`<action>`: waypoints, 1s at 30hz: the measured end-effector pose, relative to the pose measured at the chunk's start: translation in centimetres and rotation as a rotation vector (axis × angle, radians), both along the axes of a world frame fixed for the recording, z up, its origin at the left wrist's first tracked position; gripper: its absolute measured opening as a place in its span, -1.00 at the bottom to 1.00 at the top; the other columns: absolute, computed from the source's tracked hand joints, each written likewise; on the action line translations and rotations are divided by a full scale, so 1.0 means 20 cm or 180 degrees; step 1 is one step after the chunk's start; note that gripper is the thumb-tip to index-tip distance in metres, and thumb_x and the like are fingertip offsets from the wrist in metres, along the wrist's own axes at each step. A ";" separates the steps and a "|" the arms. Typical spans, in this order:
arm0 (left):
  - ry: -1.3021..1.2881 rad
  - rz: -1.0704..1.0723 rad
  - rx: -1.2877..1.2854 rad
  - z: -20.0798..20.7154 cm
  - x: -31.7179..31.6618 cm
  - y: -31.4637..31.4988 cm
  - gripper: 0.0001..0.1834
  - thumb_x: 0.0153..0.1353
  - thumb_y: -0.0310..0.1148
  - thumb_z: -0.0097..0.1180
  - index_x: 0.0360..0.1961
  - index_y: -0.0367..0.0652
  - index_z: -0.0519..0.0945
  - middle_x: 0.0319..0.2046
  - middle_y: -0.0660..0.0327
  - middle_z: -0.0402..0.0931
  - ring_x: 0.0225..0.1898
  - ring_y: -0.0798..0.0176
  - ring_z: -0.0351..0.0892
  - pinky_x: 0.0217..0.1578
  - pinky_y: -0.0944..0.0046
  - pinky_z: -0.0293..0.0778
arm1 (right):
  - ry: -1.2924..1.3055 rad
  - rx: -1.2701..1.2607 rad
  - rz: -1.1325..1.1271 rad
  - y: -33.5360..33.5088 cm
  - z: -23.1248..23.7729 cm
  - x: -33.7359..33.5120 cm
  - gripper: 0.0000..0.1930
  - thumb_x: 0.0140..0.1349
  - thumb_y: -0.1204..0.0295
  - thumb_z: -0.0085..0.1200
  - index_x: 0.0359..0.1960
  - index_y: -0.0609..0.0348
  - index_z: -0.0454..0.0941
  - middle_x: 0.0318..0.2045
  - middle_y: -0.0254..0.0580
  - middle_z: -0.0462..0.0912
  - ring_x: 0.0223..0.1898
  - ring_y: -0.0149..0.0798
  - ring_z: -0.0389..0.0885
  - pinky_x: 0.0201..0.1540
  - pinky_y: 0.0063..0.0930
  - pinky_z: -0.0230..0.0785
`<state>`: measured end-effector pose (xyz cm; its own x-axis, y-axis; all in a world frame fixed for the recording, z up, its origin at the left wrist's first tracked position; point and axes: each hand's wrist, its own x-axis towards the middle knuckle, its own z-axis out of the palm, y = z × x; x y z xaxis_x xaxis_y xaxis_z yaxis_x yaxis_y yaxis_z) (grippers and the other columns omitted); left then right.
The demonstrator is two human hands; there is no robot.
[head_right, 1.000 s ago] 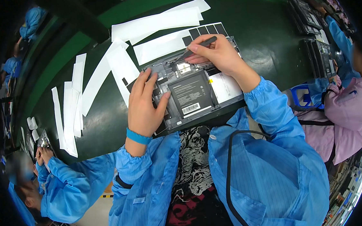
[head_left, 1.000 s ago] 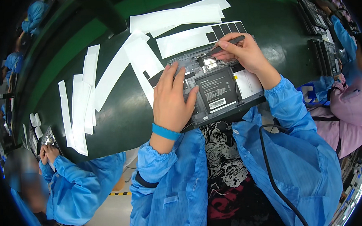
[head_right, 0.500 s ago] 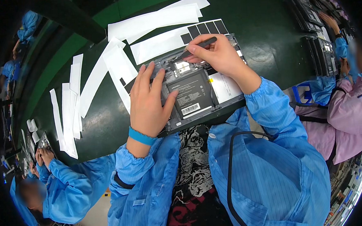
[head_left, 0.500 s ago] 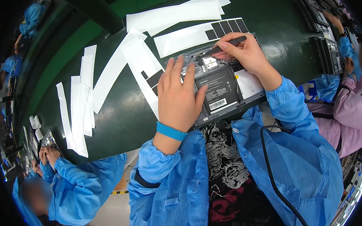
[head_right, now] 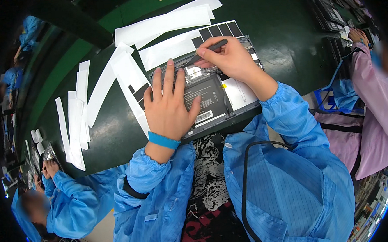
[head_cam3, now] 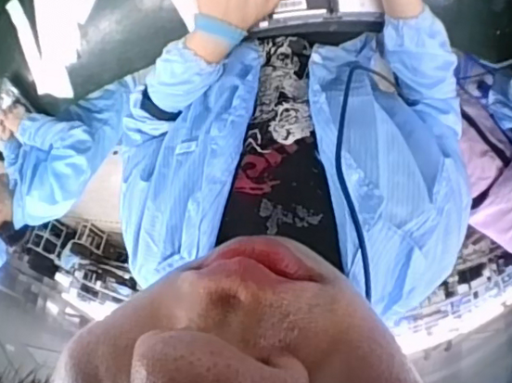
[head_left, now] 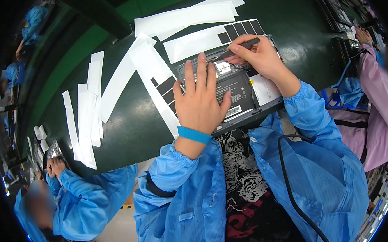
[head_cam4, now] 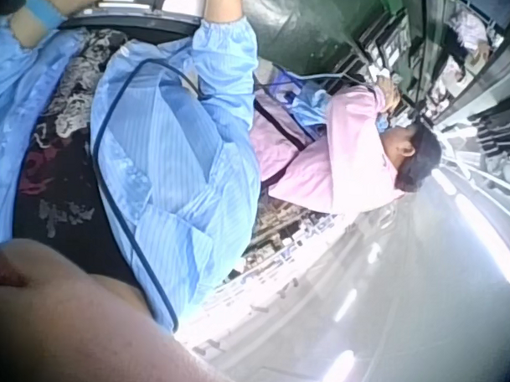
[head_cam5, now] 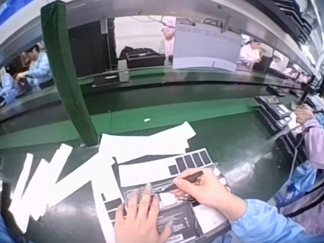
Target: Installing small electronic components and adhesive strips onto a tablet or laptop internal assembly.
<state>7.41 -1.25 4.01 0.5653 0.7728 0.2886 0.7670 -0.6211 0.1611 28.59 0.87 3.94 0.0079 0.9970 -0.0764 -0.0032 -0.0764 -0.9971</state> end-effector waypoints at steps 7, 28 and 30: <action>0.0435 0.0113 0.0382 -0.01 0.02 -0.02 -0.33 0.15 0.09 0.02 0.19 -0.11 0.45 0.34 0.21 0.19 0.30 0.01 0.16 0.11 -0.13 0.23 | 0.0025 -0.0053 -0.0177 -0.01 0.05 -0.02 -0.80 0.31 0.45 0.09 -0.19 0.40 0.57 -0.31 -0.04 0.66 -0.25 -0.24 0.71 -0.19 -0.51 0.60; -0.0720 0.0560 -0.0299 -0.14 -0.44 -0.01 -0.36 0.19 -0.05 0.12 0.25 -0.11 0.37 0.30 0.11 0.25 0.29 -0.07 0.23 0.23 -0.11 0.16 | -0.1120 0.0516 0.0623 0.30 0.08 -0.64 -0.78 0.29 0.36 0.09 -0.34 0.33 0.57 -0.55 -0.26 0.60 -0.53 -0.50 0.54 -0.44 -0.61 0.38; -0.0318 0.0416 -0.0298 -0.16 -0.44 -0.02 -0.37 0.21 -0.06 0.10 0.25 -0.11 0.37 0.29 0.13 0.26 0.31 -0.01 0.21 0.25 -0.11 0.14 | -0.1558 0.0713 0.0713 0.34 0.02 -0.66 -0.77 0.28 0.36 0.09 -0.34 0.34 0.57 -0.58 -0.25 0.59 -0.55 -0.49 0.55 -0.44 -0.59 0.39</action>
